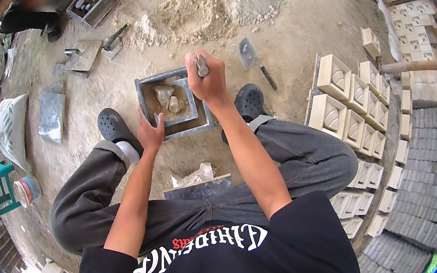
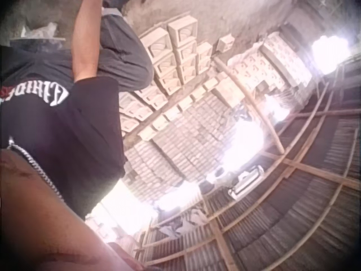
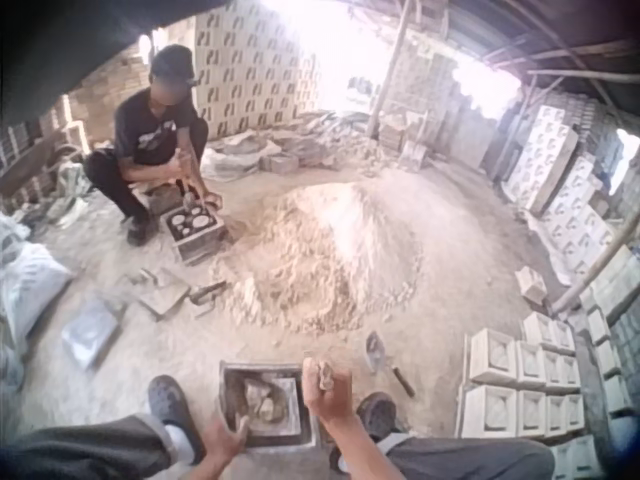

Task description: The person picks up stone fragments, places them into a metal mold on the floor, and uses a small trowel to add white powder into the mold before compacting it with a wooden block.

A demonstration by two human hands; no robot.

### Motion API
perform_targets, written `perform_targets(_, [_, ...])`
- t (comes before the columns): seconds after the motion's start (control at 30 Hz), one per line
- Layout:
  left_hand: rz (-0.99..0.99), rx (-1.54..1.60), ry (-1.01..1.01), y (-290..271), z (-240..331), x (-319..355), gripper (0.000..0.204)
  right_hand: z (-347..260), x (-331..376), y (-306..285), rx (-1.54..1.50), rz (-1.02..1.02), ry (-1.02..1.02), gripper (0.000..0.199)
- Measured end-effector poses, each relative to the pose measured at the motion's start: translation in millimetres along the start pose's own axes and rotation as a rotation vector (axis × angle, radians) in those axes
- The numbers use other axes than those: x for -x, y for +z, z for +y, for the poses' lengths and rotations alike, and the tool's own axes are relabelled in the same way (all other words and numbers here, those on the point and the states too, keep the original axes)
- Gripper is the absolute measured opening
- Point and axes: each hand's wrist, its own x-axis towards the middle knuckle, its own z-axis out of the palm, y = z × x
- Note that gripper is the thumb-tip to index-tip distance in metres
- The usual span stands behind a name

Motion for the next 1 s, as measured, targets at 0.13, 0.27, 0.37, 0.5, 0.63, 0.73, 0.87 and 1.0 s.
perform_targets(0.13, [-0.015, 0.006, 0.012, 11, 5, 1, 0.088, 21, -21, -7, 0.08, -0.105, 0.11, 0.035])
perform_targets(0.27, [0.039, 0.005, 0.039, 6, -2, -1, 0.088, -5, 7, -6, 0.071, -0.061, -0.015, 0.033])
perform_targets(0.37, [0.002, 0.002, 0.009, 7, 5, 0, 0.088, 0, -4, 0, 0.112, -0.176, 0.019, 0.029])
perform_targets(0.5, [0.005, 0.009, -0.015, -2, -4, -2, 0.088, -29, 4, 4, 0.115, -0.17, -0.035, 0.028])
perform_targets(0.63, [0.054, 0.013, 0.047, 9, 3, 1, 0.088, 0, 17, -5, 0.112, -0.148, 0.017, 0.032])
perform_targets(0.73, [-0.006, 0.016, -0.011, 5, -1, 1, 0.088, -12, 12, -11, 0.091, -0.125, 0.071, 0.035])
perform_targets(0.87, [0.039, 0.002, 0.024, 6, -1, 0, 0.088, 6, 45, -17, 0.051, -0.051, 0.061, 0.037])
perform_targets(1.0, [-0.086, -0.02, -0.078, 3, 8, 1, 0.088, 14, 43, -23, -0.064, -0.005, 0.157, 0.036])
